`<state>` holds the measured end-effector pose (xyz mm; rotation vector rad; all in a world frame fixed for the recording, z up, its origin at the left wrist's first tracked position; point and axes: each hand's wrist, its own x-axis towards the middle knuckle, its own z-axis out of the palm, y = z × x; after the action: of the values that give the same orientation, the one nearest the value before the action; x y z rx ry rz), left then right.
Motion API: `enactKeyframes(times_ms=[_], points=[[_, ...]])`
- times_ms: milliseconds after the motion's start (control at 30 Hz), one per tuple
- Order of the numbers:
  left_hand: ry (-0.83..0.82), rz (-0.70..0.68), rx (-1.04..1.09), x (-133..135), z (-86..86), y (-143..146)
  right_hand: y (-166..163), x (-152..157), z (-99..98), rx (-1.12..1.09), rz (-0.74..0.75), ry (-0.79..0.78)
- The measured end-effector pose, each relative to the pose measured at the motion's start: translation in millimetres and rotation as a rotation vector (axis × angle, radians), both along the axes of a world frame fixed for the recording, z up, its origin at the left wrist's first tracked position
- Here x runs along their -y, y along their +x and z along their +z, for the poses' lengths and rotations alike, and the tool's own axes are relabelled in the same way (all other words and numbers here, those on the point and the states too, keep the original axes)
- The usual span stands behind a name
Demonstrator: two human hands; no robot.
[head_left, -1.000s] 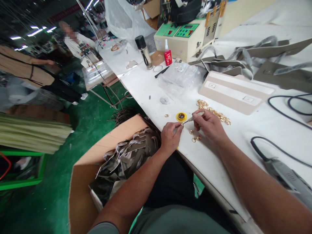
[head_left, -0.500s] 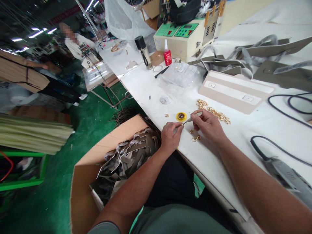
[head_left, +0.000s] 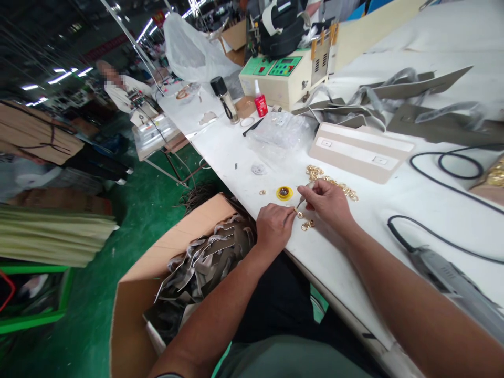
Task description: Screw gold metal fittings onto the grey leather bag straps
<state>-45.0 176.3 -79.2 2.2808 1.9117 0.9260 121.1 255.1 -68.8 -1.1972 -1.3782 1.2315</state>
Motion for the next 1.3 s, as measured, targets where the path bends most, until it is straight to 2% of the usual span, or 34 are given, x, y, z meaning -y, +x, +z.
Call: enactKeyframes(times_ms=[233,367,500,600,667,767,900,1000,1100,1200,1300], points=[[-0.134,-0.005,-0.002,-0.9,7.1,3.9,28.3,-25.5,3.1,-0.374,-0.317,0.015],[-0.233,-0.044,0.000,-10.7,19.8,7.3,42.5,-38.9,1.8,-0.536,-0.418,0.013],[-0.231,-0.121,-0.058,-38.6,36.2,22.2,44.5,-42.7,0.0,-0.582,-0.446,0.021],[-0.257,-0.084,-0.278,-70.3,42.0,38.7,43.6,-42.8,0.4,-0.589,-0.459,0.022],[-0.276,-0.038,-0.387,-92.3,41.4,47.5,43.5,-42.6,1.3,-0.592,-0.464,0.019],[-0.295,-0.006,-0.415,-119.4,36.7,54.2,43.5,-42.5,2.7,-0.595,-0.465,0.018],[-0.310,-0.030,-0.407,-136.0,32.0,55.8,42.4,-43.3,3.0,-0.622,-0.464,0.003],[-0.304,-0.057,-0.367,-131.2,34.9,53.6,42.6,-43.7,2.0,-0.611,-0.454,0.003],[-0.274,-0.072,-0.267,-110.6,41.1,43.9,41.8,-41.7,1.5,-0.587,-0.422,-0.002],[-0.258,-0.049,0.158,-78.2,42.2,26.0,34.1,-34.9,1.2,-0.540,-0.340,-0.011],[-0.279,0.033,0.581,-44.1,32.9,7.1,18.4,-21.9,1.2,-0.504,-0.208,-0.027]])
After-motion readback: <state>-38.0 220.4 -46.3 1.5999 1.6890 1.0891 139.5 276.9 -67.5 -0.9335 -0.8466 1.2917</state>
